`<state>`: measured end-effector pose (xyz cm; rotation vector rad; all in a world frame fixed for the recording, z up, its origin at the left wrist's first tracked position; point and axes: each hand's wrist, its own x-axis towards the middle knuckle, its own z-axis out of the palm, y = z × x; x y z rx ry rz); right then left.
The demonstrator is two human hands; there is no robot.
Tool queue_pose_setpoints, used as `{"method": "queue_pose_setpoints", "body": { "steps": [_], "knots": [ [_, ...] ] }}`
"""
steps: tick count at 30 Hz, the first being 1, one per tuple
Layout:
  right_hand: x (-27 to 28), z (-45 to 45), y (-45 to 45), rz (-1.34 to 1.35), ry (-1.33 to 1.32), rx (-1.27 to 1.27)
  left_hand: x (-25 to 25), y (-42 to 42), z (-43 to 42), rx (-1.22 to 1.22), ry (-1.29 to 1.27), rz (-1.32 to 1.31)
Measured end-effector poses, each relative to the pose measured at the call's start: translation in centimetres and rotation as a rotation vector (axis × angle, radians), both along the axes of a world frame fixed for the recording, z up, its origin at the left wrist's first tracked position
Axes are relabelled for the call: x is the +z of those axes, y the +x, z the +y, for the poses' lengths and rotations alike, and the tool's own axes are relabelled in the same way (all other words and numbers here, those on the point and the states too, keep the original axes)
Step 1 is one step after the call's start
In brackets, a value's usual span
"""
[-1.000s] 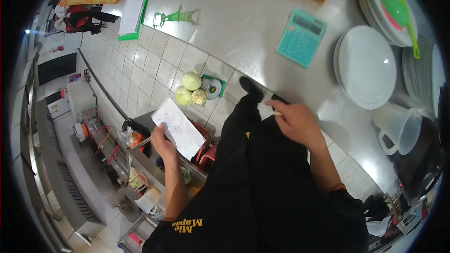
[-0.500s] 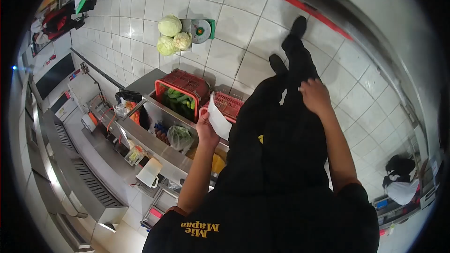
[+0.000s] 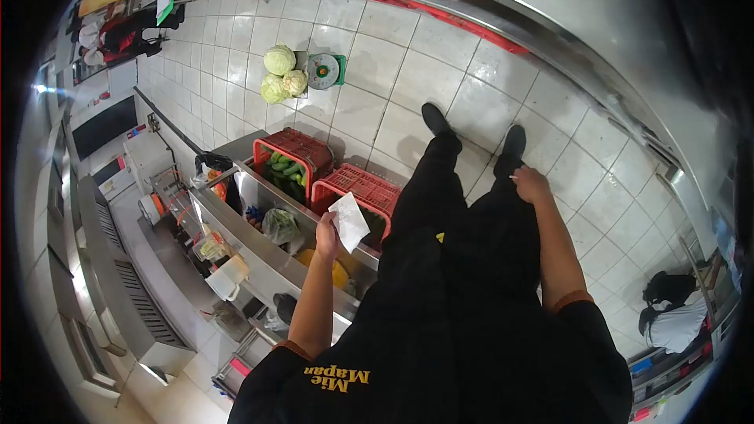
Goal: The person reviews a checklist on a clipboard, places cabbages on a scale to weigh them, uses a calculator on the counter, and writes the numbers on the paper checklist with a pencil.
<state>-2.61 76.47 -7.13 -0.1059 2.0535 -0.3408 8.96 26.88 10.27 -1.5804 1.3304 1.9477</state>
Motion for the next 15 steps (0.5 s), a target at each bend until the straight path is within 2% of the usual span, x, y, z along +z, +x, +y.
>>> {"method": "queue_pose_setpoints", "body": {
  "steps": [1,3,5,6,7,8,10,12,13,15],
  "knots": [
    [-0.8,1.3,0.4,0.158,-0.176,-0.077,0.5,-0.2,2.0,0.004,0.004,0.026],
    [-2.3,2.8,-0.2,0.151,-0.232,-0.147,1.2,-0.5,5.4,0.059,-0.058,0.041],
    [-2.8,3.2,-1.5,-0.130,-0.227,0.044,0.3,2.2,5.6,0.040,-0.077,0.031],
    [-3.3,2.8,-2.0,-0.091,-0.241,0.224,0.1,3.4,5.3,-0.057,-0.078,-0.004],
    [0.3,1.6,-3.9,-0.164,-0.250,0.315,0.2,4.0,5.4,-0.154,-0.077,-0.037],
    [5.2,-0.8,-6.1,-0.233,-0.257,0.406,1.7,3.1,7.8,-0.076,-0.184,-0.054],
    [8.4,-3.3,-5.2,-0.226,-0.693,0.192,-1.9,7.8,4.7,-0.075,-0.205,-0.070],
    [14.0,-6.1,-4.8,-0.301,-1.151,0.134,-2.9,10.9,4.0,-0.066,-0.224,-0.099],
    [18.3,-6.9,-6.0,-0.311,-1.167,0.202,-2.8,11.6,4.3,-0.032,-0.269,-0.150],
    [18.8,-7.7,-6.1,-0.338,-1.166,0.149,-2.5,13.2,4.5,0.005,-0.315,-0.203]
  ]
}}
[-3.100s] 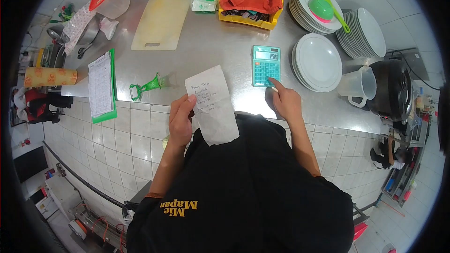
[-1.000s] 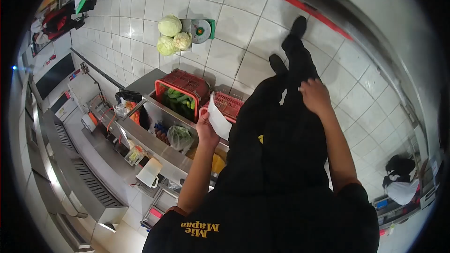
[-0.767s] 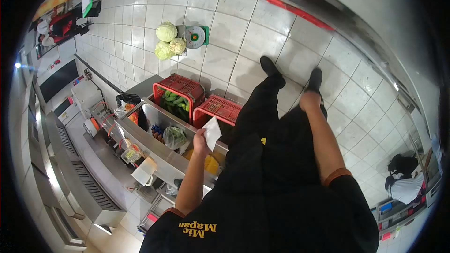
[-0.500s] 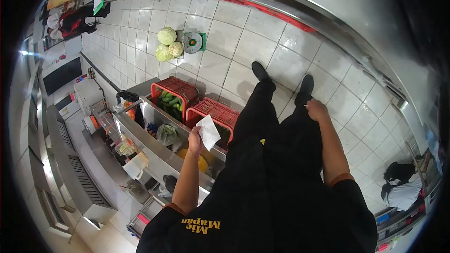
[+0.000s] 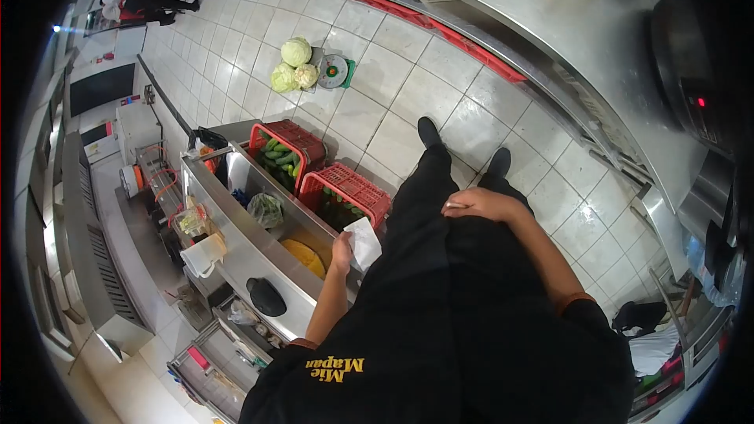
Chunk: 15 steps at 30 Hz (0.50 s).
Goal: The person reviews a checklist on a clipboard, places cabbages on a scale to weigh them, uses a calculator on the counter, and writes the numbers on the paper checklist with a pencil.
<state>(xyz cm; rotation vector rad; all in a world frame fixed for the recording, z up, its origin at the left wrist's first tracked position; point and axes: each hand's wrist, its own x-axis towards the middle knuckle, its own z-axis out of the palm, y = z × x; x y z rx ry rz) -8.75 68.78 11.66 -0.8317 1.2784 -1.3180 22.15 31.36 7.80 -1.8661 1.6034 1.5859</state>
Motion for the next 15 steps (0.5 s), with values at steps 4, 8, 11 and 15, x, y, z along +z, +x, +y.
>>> {"method": "queue_pose_setpoints", "body": {
  "steps": [4,8,11,15],
  "knots": [
    [2.5,-1.1,-3.7,0.056,0.182,0.062,-1.8,1.4,-1.1,0.018,0.059,-0.002],
    [3.8,-3.5,-6.8,0.307,0.556,0.210,0.0,-2.6,-2.2,0.084,0.148,0.168],
    [2.2,-6.2,-7.4,0.177,0.445,0.098,3.8,-7.5,-4.4,-0.045,0.280,0.044],
    [1.5,-10.7,-8.8,-0.011,0.185,-0.037,-3.5,-7.3,-11.9,-0.063,0.126,0.221]
  ]
}}
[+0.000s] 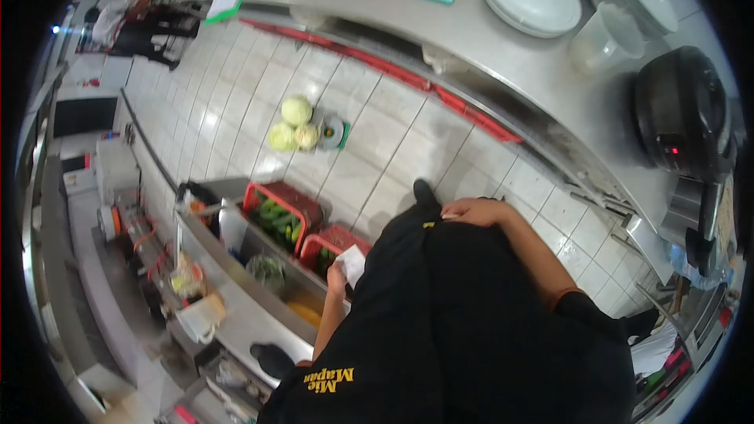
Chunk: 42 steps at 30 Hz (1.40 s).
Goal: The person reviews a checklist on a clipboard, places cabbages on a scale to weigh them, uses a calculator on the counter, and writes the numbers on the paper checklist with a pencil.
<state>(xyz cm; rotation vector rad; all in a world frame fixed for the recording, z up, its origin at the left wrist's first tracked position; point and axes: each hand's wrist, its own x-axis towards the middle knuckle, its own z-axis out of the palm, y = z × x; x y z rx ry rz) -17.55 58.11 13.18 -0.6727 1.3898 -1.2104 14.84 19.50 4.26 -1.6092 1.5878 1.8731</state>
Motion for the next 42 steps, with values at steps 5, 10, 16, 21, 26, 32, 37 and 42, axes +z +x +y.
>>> {"method": "queue_pose_setpoints", "body": {
  "steps": [5,10,16,21,26,32,37,42],
  "knots": [
    [1.0,-5.8,-4.6,0.097,0.192,0.165,1.6,-6.6,-5.0,0.055,-0.069,0.079],
    [4.2,-8.5,-11.1,0.539,0.196,-0.091,-7.5,-7.4,-14.0,0.013,-0.218,-0.255],
    [11.3,-9.6,-22.3,0.894,0.383,-0.506,-7.2,-14.8,-14.9,-0.791,-0.580,-0.250],
    [14.6,-8.6,-30.9,1.123,0.676,-0.516,-6.7,-22.8,-15.4,-0.998,-0.728,-0.173],
    [14.2,-8.5,-34.1,1.122,0.773,-0.496,-6.2,-30.5,-16.6,-0.895,-0.751,-0.207],
    [13.0,-8.8,-34.2,1.065,0.760,-0.612,-5.5,-39.2,-21.4,-1.064,-0.552,0.043],
    [13.7,-9.7,-34.3,1.018,0.868,-0.679,-5.0,-46.5,-24.2,-1.014,-0.536,-0.096],
    [12.7,-10.5,-34.7,1.034,0.849,-0.819,-0.9,-53.4,-24.1,-1.159,-0.738,0.079]
  ]
}}
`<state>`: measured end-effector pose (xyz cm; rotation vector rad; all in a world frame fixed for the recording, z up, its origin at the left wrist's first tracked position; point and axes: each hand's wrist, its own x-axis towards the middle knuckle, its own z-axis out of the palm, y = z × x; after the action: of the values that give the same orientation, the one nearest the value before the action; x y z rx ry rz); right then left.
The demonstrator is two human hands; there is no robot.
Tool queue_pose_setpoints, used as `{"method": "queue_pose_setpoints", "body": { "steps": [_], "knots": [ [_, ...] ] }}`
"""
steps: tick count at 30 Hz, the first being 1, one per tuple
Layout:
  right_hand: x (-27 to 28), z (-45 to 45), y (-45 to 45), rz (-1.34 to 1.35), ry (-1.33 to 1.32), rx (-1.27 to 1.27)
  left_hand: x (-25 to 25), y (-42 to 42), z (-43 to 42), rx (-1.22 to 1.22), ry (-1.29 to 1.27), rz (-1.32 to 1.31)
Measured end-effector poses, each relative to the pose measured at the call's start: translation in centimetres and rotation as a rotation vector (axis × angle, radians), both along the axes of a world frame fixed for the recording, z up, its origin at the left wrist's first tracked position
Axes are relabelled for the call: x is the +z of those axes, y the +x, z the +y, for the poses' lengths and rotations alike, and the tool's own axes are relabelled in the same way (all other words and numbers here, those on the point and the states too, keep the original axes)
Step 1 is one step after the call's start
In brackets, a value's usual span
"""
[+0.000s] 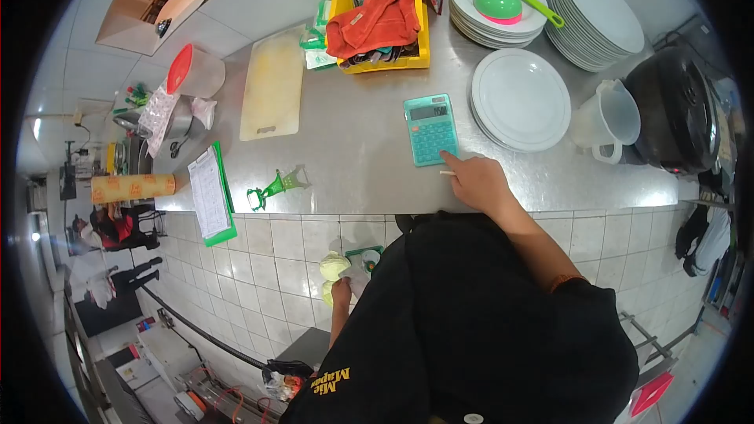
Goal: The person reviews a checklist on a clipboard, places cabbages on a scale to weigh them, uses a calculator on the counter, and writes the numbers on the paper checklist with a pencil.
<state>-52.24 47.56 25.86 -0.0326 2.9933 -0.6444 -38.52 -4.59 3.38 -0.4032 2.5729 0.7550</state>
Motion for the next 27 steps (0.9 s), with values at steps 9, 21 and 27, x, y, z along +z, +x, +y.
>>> {"method": "queue_pose_setpoints", "body": {
  "steps": [9,21,27],
  "knots": [
    [-1.8,-2.5,0.0,0.046,-0.054,-0.104,-5.1,-0.8,-4.3,0.027,0.251,0.021],
    [-0.5,-4.4,0.2,0.004,-0.021,-0.122,-8.2,1.4,-9.5,-0.502,-0.171,-0.120],
    [-0.5,-3.9,-0.1,-0.002,0.020,-0.155,-8.3,-0.3,-8.8,-0.017,0.106,-0.155]
  ]
}}
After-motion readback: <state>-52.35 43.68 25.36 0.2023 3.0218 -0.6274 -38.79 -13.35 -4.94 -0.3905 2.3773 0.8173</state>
